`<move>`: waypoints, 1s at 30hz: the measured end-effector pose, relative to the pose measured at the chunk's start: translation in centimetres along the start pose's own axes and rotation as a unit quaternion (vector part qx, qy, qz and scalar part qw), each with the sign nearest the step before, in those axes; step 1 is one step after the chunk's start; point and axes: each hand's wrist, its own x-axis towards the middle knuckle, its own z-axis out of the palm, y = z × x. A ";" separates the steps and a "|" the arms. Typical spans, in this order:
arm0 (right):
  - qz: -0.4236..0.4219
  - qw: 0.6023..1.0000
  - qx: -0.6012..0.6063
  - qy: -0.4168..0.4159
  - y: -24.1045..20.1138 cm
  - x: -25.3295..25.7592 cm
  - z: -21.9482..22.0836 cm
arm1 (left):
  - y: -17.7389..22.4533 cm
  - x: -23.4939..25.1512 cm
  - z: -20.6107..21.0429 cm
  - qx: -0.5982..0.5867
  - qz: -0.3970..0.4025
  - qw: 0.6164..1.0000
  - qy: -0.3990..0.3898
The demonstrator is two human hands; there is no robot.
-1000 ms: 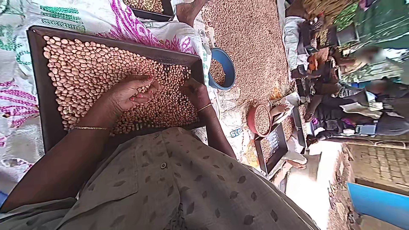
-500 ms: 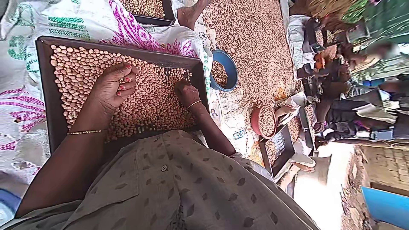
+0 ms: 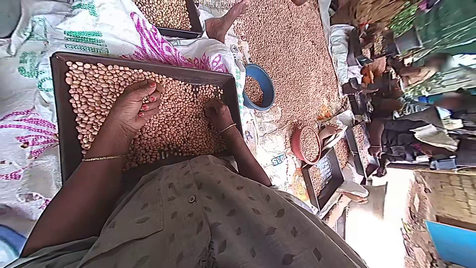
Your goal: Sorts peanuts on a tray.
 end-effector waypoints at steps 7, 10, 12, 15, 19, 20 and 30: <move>0.021 0.949 0.313 0.032 -0.8 -0.2 -0.7 | -0.3 0.1 0.1 0.016 -0.040 0.999 -0.016; -0.016 0.941 0.337 0.031 -2.6 -0.2 -0.7 | -0.6 0.0 0.6 0.060 -0.088 0.994 -0.027; -0.059 0.939 0.339 0.027 -4.7 -0.2 -0.9 | -1.1 0.2 0.5 0.076 -0.120 0.987 -0.074; -0.100 0.951 0.294 0.014 -6.5 0.2 -1.0 | -1.2 -0.2 1.4 0.061 -0.156 0.981 -0.097; -0.038 0.998 0.007 -0.043 -4.4 1.0 -0.6 | -1.0 0.0 0.9 0.049 -0.125 0.987 -0.083; 0.000 0.992 -0.071 -0.102 -4.2 0.9 -0.3 | -0.8 0.0 0.6 0.050 -0.110 0.990 -0.072; 0.137 0.952 -0.236 -0.140 -6.7 -0.5 1.6 | 0.1 0.1 -0.3 0.011 -0.050 0.998 0.034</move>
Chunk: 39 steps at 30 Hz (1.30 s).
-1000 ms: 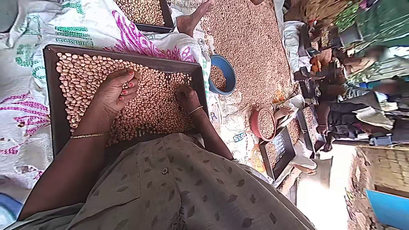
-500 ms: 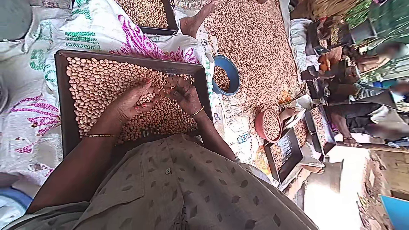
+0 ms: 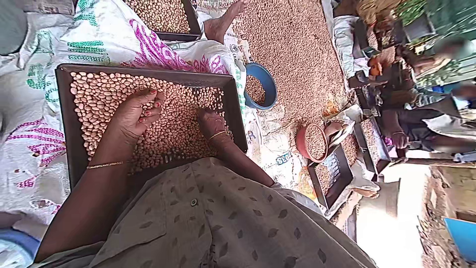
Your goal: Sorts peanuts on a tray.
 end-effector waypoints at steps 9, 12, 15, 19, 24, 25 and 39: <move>-0.013 0.998 0.051 0.041 0.9 0.7 -0.3 | -0.2 -0.2 0.3 0.040 -0.021 0.999 -0.013; -0.143 0.956 0.201 0.158 1.3 0.8 -1.3 | -0.4 -0.1 0.6 0.098 -0.058 0.993 -0.011; -0.282 0.872 0.342 0.209 -1.0 0.4 -2.1 | -0.3 -0.2 0.8 0.109 -0.095 0.989 -0.015; -0.186 0.872 0.415 0.182 -2.7 -3.4 -2.8 | 0.1 -0.4 0.2 -0.004 -0.023 0.999 -0.043; -0.419 0.900 0.122 -0.001 -3.9 -0.8 3.5 | 1.2 -0.1 -1.3 -0.129 0.094 0.986 0.044; -0.416 0.905 0.078 -0.044 -4.0 -0.5 3.2 | 1.4 -0.2 -1.4 -0.146 0.107 0.982 0.052; -0.256 0.920 0.290 -0.057 7.7 -0.8 -3.3 | 1.4 -0.2 -1.1 -0.142 0.129 0.980 0.054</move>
